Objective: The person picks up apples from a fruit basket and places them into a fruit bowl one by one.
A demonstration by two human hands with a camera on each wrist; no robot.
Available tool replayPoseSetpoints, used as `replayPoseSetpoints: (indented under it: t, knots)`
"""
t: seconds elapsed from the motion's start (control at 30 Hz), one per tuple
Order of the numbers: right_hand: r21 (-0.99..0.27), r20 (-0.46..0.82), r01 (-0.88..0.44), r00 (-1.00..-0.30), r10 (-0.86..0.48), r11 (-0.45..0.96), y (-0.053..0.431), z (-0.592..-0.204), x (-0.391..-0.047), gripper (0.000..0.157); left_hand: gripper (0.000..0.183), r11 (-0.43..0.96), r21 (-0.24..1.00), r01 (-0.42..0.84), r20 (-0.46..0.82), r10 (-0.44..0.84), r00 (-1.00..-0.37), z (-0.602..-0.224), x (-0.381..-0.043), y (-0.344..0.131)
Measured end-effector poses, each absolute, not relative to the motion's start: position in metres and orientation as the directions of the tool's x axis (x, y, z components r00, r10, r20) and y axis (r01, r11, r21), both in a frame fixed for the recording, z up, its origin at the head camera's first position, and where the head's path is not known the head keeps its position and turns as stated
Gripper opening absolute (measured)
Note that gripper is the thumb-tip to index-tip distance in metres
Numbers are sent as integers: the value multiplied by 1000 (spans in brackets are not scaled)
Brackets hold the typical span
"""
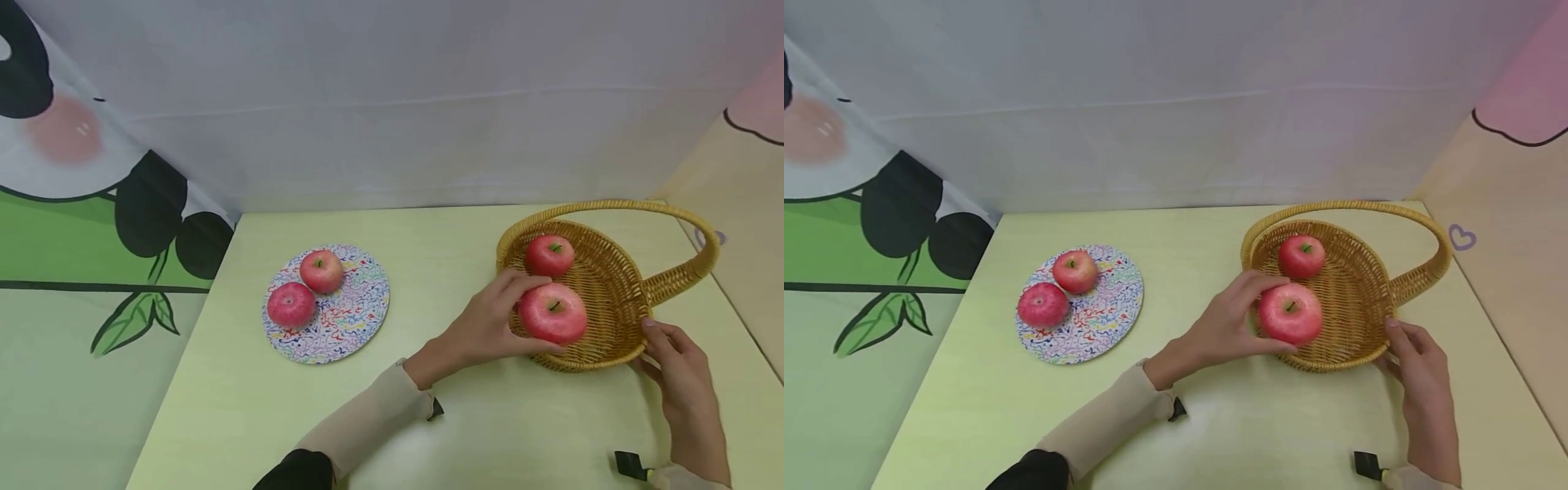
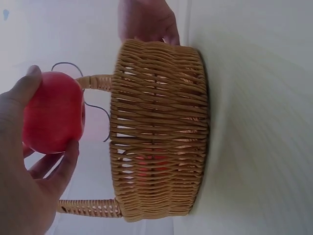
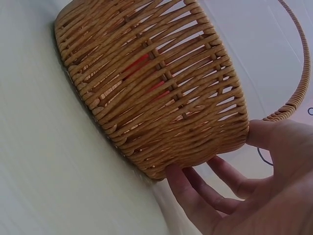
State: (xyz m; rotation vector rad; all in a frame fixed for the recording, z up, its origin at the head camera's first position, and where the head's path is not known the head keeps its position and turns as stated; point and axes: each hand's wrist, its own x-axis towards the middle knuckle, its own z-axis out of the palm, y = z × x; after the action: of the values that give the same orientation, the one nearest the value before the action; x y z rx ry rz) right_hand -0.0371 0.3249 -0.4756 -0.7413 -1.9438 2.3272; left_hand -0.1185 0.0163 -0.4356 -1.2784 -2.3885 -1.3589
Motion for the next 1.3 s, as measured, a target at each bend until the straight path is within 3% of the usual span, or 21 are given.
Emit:
replayPoseSetpoints:
  t: [0.27, 0.83, 1.3]
  knots:
    - [-926, -363, 306, -884, 295, -221, 325, -475, -38, 7, 89, 225, 763, 606, 406, 563, -720, -431, -108, -13]
    - [-935, -328, 259, -892, 312, -242, 325, -478, -38, 9, 85, 316, 769, 556, 413, 418, -809, -443, -103, -73]
    - [-944, -311, 255, -902, 300, -211, 326, -479, -38, 11, 84, 397, 839, 373, 360, 108, -927, -458, -95, -107]
